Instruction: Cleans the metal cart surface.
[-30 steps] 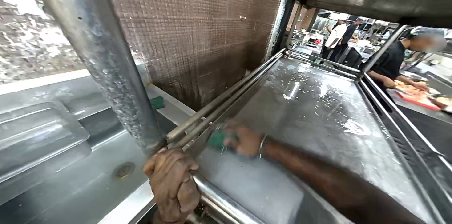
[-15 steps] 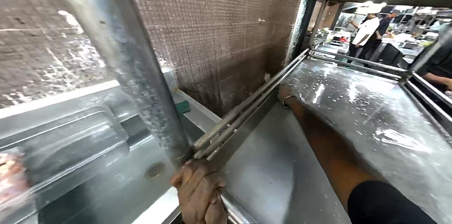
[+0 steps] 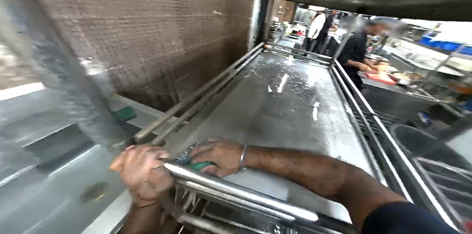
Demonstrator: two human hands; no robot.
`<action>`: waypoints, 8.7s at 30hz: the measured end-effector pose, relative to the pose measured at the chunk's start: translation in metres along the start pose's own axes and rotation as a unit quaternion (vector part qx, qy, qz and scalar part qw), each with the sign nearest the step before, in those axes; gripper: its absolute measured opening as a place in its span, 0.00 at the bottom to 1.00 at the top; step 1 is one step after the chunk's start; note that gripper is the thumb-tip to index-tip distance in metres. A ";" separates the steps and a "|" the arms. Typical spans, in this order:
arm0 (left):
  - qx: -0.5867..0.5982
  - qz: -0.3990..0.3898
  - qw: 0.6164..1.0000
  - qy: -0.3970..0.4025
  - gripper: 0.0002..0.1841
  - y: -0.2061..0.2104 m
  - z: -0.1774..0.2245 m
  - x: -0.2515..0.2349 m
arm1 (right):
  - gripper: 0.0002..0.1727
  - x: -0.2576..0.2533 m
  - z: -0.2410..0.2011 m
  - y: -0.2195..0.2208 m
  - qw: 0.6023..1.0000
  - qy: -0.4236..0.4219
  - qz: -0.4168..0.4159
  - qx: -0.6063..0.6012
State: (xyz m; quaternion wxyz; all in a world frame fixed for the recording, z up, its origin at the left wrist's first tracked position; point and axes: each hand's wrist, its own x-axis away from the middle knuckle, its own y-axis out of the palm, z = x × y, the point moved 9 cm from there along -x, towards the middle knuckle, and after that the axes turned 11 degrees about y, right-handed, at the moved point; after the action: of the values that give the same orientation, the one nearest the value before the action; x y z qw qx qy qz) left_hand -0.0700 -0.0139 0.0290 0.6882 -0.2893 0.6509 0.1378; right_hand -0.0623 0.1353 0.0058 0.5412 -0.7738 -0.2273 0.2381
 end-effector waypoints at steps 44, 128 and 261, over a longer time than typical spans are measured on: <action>0.055 -0.018 0.998 -0.012 0.34 0.005 -0.019 0.021 | 0.30 0.198 0.161 -0.068 0.903 0.415 0.061 0.096; 0.070 -0.042 0.997 -0.014 0.35 0.006 -0.014 0.016 | 0.13 0.295 0.051 -0.068 0.906 0.412 -0.078 0.064; -0.012 -0.156 0.987 -0.029 0.35 0.003 0.009 -0.013 | 0.15 0.278 0.016 -0.051 0.917 0.375 -0.108 -0.081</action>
State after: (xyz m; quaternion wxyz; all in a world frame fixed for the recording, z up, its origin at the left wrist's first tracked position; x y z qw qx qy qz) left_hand -0.0655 -0.0039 0.0413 0.7162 -0.3914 0.5760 0.0454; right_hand 0.1414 0.3322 0.0151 0.5445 -0.8183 -0.1086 -0.1489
